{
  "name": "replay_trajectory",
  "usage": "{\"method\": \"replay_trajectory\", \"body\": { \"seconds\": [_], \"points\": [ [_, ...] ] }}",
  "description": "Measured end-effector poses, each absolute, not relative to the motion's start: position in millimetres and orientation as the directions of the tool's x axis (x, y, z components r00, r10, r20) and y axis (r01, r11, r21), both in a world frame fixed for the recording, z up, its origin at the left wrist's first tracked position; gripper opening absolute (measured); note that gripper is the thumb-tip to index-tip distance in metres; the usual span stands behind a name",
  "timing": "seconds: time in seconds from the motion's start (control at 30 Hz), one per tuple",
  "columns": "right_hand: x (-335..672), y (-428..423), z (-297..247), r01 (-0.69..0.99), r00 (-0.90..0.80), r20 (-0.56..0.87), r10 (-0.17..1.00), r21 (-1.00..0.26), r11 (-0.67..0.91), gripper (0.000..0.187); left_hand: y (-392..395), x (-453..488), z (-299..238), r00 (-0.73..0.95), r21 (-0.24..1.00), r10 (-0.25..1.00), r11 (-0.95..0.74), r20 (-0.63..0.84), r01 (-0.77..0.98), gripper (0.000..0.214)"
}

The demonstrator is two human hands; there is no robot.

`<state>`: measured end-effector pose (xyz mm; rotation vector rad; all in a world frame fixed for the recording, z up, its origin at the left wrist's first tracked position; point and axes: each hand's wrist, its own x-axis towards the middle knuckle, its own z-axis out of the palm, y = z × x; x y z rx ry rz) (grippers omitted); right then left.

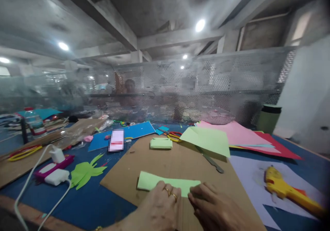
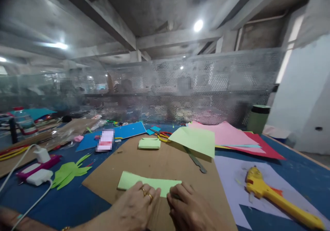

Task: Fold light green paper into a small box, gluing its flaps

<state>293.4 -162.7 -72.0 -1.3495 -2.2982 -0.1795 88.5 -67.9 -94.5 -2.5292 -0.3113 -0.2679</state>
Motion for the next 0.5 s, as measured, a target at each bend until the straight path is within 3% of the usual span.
{"method": "replay_trajectory", "body": {
  "seconds": [0.1,0.3,0.5],
  "points": [
    [290,-162,-73,0.853,-0.398,0.462,0.793,-0.132,0.505,0.026,-71,92,-100,0.949,-0.482,0.189,-0.826,0.252,0.292,0.038],
    [291,-159,-75,0.863,-0.416,0.456,0.787,-0.076,0.5,0.025,-67,49,-91,0.926,-0.442,0.347,-0.815,0.148,0.375,0.028],
    [293,-160,-78,0.831,-0.459,0.412,0.787,-0.114,0.544,0.025,-69,-4,-87,0.862,-0.528,0.481,-0.697,0.159,0.486,0.04]
  ]
}}
